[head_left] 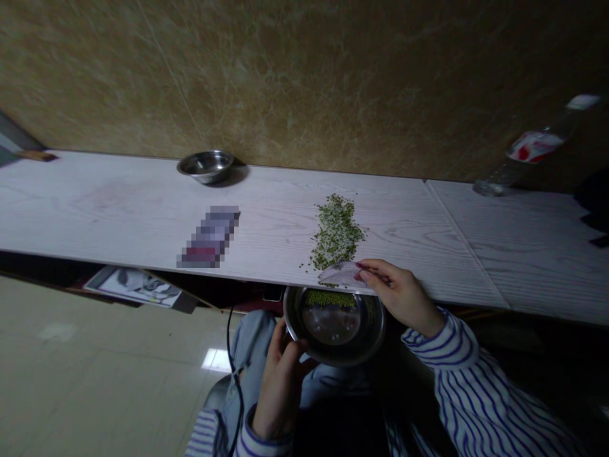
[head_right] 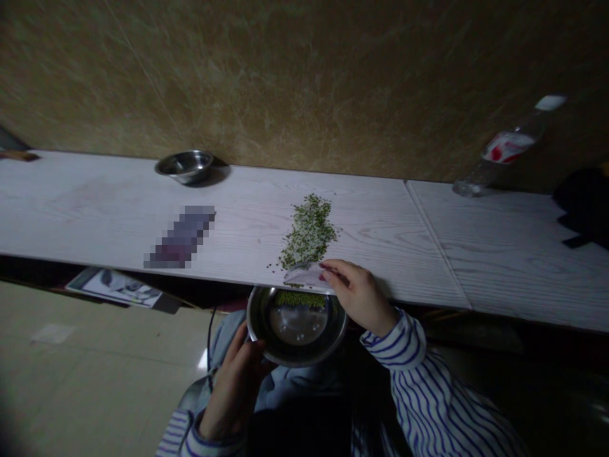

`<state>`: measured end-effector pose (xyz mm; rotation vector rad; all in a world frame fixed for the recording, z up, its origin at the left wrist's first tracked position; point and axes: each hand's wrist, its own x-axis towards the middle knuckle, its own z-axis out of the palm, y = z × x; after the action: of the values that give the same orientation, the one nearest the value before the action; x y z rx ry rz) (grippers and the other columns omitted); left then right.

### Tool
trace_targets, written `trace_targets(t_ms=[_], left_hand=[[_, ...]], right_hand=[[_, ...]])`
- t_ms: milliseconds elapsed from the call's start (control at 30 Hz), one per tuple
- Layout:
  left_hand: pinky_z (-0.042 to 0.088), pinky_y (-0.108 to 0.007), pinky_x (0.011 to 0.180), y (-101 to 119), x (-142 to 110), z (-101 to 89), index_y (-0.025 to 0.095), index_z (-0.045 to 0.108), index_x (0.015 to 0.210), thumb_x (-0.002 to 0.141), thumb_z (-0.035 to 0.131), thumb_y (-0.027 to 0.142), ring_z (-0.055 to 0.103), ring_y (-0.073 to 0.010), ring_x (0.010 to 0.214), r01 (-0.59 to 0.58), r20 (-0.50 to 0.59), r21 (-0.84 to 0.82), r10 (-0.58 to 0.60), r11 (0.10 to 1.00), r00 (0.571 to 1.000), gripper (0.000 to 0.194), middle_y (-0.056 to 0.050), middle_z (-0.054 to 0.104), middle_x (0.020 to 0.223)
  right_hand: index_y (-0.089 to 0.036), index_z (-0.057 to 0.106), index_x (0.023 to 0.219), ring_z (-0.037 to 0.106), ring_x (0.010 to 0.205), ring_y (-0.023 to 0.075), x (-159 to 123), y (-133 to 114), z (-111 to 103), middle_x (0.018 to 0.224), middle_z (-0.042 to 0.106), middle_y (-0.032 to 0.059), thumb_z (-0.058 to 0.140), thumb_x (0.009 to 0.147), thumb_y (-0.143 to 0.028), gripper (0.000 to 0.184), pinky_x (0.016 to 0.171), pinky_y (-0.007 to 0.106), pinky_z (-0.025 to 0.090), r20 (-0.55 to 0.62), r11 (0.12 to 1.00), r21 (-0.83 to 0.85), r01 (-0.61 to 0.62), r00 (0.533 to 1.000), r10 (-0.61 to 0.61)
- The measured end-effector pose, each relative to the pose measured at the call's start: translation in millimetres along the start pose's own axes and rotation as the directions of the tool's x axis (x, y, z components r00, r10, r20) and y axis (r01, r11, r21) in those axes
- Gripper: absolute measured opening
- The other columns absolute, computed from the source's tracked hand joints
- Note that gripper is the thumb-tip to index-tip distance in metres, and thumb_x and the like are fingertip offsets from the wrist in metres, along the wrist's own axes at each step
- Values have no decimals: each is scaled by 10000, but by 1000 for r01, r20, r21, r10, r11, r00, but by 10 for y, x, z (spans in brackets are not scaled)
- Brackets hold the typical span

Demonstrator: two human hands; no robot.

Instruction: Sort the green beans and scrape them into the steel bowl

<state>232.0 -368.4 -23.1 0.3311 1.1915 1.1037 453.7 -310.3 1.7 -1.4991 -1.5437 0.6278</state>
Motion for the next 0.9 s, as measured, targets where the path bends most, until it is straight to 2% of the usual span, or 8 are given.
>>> trace_targets(t_ms=[200,467,733,900], left_hand=[[555,-346,711,3,6,-16,226,639,1211,650,721,276,646,-245,953,-4,10,10,3,1000,1000,568,-75,704,1104],[552,-353,711,0,28,-28,223,626,1244,660,710,271,636,-281,1033,-13,19,-14,14,1000,1000,591,-99,689,1169],[557,-335,707,-10,48,-47,210,621,1207,671,715,266,630,-238,970,-15,28,-14,15,1000,999,547,-86,693,1128],[558,-319,677,-6,44,-50,197,611,1216,679,697,230,620,-227,953,-15,28,-27,15,1000,999,545,-89,690,1104]], right_hand=[[-203,744,1044,758,880,224,12,28,8,993,791,89,618,882,-368,263,827,362,615,-67,999,31,-18,998,20],[-209,739,1084,744,959,235,55,48,94,1043,785,90,592,899,-331,265,900,393,592,-38,999,-41,5,999,-7],[-218,741,1094,754,919,225,-44,-64,150,1020,791,83,578,917,-312,258,871,368,604,27,998,-48,33,999,-32],[-208,755,1039,758,902,225,-131,-99,79,991,795,84,608,896,-311,230,831,344,615,21,997,-62,35,999,-33]])
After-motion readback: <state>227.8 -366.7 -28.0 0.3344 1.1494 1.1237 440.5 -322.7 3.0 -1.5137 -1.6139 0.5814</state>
